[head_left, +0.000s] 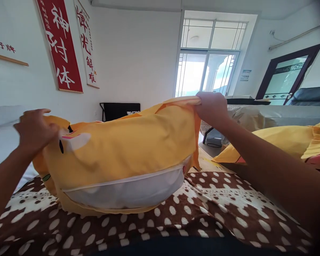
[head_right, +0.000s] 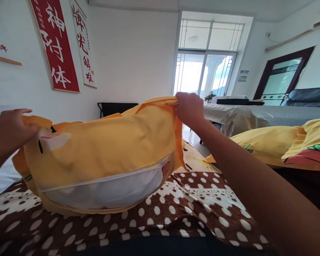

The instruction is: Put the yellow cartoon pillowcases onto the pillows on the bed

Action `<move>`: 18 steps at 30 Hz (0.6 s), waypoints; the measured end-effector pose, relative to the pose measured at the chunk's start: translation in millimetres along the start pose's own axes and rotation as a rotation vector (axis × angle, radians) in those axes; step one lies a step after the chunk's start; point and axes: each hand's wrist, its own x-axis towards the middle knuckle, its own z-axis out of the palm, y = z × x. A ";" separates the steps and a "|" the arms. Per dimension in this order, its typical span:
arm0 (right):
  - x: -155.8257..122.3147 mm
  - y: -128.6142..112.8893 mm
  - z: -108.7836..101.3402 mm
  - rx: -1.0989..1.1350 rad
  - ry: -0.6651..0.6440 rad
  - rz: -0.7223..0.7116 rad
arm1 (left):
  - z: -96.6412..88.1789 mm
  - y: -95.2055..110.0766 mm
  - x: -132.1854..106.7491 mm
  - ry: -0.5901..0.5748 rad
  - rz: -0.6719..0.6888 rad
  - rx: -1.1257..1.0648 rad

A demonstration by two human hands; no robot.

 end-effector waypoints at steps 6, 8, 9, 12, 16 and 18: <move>11.4 -57.6 -35.4 0.236 0.215 -0.016 | -22.6 163.9 -14.2 -0.269 0.599 -0.458; 9.8 -71.2 -52.7 0.309 0.265 -0.026 | -29.3 201.7 -10.9 -0.357 0.668 -0.526; 8.1 -75.9 -60.8 0.338 0.285 -0.029 | -31.4 215.5 -8.9 -0.398 0.698 -0.533; 2.1 -78.8 -79.0 0.444 0.344 -0.061 | -31.9 239.0 -5.2 -0.366 0.753 -0.489; -4.4 -48.8 -79.2 0.802 0.184 -0.278 | -26.6 238.8 -5.7 -0.090 0.754 -0.396; -10.6 -23.8 -63.6 0.951 -0.114 -0.418 | -27.2 230.7 -5.0 0.009 0.727 -0.367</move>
